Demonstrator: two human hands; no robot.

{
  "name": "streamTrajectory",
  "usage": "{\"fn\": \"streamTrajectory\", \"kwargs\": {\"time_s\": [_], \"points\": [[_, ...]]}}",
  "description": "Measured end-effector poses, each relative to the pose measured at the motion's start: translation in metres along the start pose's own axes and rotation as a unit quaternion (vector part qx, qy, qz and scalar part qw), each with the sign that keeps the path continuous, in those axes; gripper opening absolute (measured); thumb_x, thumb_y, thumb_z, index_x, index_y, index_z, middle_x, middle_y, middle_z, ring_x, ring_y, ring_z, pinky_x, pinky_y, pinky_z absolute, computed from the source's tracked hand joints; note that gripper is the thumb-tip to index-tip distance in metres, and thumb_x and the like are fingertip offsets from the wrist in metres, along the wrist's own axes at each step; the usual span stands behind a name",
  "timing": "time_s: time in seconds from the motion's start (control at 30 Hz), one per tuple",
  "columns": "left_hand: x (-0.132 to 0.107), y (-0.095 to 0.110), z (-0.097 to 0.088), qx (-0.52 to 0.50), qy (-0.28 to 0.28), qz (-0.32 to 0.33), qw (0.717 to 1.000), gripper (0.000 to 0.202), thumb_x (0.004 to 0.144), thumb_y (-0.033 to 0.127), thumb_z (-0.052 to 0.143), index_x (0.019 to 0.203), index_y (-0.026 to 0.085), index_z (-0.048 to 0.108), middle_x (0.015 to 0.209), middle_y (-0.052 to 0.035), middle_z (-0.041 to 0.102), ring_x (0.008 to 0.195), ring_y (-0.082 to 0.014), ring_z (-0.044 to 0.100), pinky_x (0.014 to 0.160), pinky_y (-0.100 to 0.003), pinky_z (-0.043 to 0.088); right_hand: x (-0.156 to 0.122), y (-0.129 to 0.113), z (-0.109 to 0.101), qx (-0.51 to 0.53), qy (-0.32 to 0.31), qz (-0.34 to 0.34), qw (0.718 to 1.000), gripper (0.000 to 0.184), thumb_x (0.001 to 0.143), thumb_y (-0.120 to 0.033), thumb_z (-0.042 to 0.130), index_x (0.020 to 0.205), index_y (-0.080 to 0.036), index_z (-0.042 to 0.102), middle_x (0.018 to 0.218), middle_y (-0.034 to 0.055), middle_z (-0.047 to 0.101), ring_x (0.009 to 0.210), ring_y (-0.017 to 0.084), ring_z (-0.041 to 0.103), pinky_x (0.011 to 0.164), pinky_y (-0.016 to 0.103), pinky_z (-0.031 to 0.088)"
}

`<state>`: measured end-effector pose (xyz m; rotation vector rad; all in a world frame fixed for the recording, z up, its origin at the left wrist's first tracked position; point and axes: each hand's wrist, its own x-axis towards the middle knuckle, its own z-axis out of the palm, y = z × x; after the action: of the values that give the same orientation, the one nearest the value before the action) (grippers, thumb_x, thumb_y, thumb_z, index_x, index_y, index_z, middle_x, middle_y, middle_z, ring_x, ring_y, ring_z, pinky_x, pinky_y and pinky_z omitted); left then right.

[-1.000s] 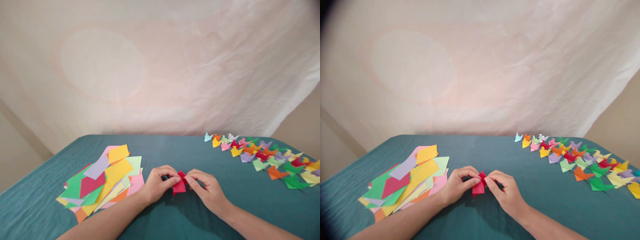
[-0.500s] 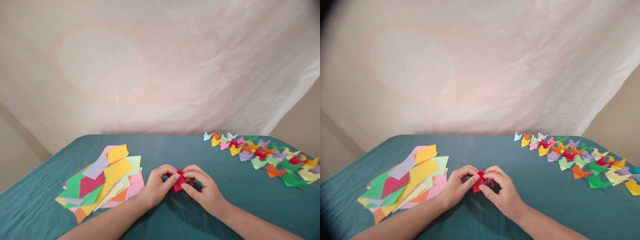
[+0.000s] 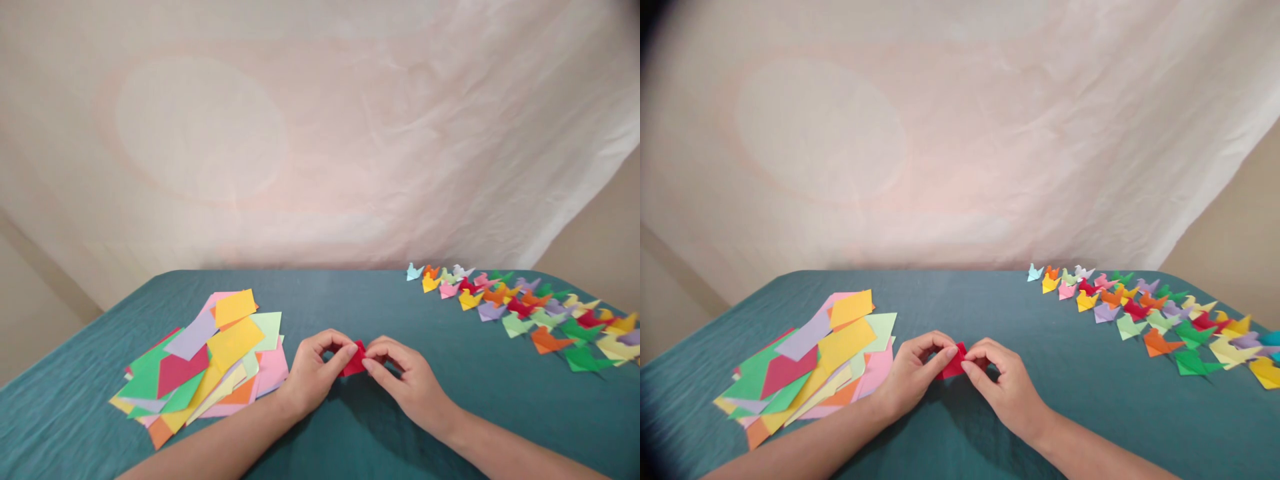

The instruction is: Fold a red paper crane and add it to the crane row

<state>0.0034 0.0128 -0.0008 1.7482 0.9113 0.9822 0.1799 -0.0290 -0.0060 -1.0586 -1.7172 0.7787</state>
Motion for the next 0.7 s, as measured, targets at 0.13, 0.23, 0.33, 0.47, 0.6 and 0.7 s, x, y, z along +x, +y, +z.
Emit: {"fn": "streamTrajectory", "kwargs": {"time_s": [0.13, 0.23, 0.33, 0.47, 0.6, 0.7], "points": [[-0.0006, 0.0027, 0.0001, 0.007, -0.001, 0.004, 1.0, 0.021, 0.084, 0.033, 0.057, 0.078, 0.014, 0.063, 0.077, -0.0034, 0.064, 0.072, -0.0137, 0.056, 0.069, -0.023, 0.044, -0.0015, -0.0018, 0.0009, 0.01, -0.009, 0.034, 0.999, 0.016, 0.088, -0.027, 0.051, 0.077, -0.018, 0.06, 0.072, -0.0001, 0.057, 0.066, 0.012, 0.054, 0.063, 0.024, 0.042], [-0.0007, 0.0041, 0.0006, -0.002, -0.004, 0.005, 1.0, 0.019, 0.084, 0.032, 0.057, 0.079, 0.014, 0.063, 0.076, -0.0029, 0.064, 0.071, -0.013, 0.055, 0.068, -0.022, 0.044, -0.002, -0.003, 0.002, 0.017, -0.015, 0.045, 0.999, 0.019, 0.088, -0.03, 0.05, 0.076, -0.018, 0.059, 0.071, -0.0001, 0.057, 0.065, 0.012, 0.054, 0.062, 0.024, 0.042], [0.0001, 0.0031, 0.0012, -0.021, -0.004, -0.004, 1.0, 0.019, 0.083, 0.032, 0.058, 0.079, 0.014, 0.063, 0.076, -0.0028, 0.064, 0.07, -0.0126, 0.055, 0.068, -0.022, 0.044, -0.0025, -0.0043, 0.0025, 0.022, -0.02, 0.052, 0.998, 0.019, 0.088, -0.031, 0.05, 0.076, -0.018, 0.059, 0.071, 0.0001, 0.057, 0.066, 0.013, 0.053, 0.063, 0.024, 0.042], [0.0009, 0.0025, 0.0021, -0.036, 0.002, -0.021, 0.999, 0.019, 0.083, 0.031, 0.058, 0.079, 0.014, 0.063, 0.075, -0.0028, 0.064, 0.067, -0.012, 0.055, 0.066, -0.022, 0.044, -0.0038, -0.0048, 0.0031, 0.03, -0.016, 0.05, 0.998, 0.016, 0.087, -0.031, 0.052, 0.081, -0.018, 0.06, 0.076, 0.0005, 0.058, 0.068, 0.013, 0.053, 0.064, 0.024, 0.043], [-0.0008, 0.0057, 0.0031, -0.003, -0.001, 0.007, 1.0, 0.018, 0.083, 0.03, 0.059, 0.076, 0.014, 0.065, 0.075, -0.0033, 0.063, 0.071, -0.0131, 0.056, 0.069, -0.023, 0.044, -0.0026, -0.0023, 0.0048, 0.03, 0.003, 0.061, 0.998, 0.012, 0.084, -0.03, 0.056, 0.082, -0.018, 0.058, 0.076, 0.0003, 0.058, 0.067, 0.013, 0.053, 0.063, 0.024, 0.043], [-0.0026, 0.0069, 0.0033, -0.004, -0.012, 0.018, 1.0, 0.016, 0.083, 0.029, 0.058, 0.086, 0.015, 0.066, 0.083, -0.0043, 0.066, 0.078, -0.0146, 0.059, 0.074, -0.025, 0.046, 0.0002, 0.0001, 0.0048, 0.028, 0.009, 0.06, 0.998, 0.016, 0.085, -0.031, 0.054, 0.077, -0.018, 0.059, 0.075, 0.0008, 0.058, 0.066, 0.013, 0.053, 0.062, 0.024, 0.043]]}}
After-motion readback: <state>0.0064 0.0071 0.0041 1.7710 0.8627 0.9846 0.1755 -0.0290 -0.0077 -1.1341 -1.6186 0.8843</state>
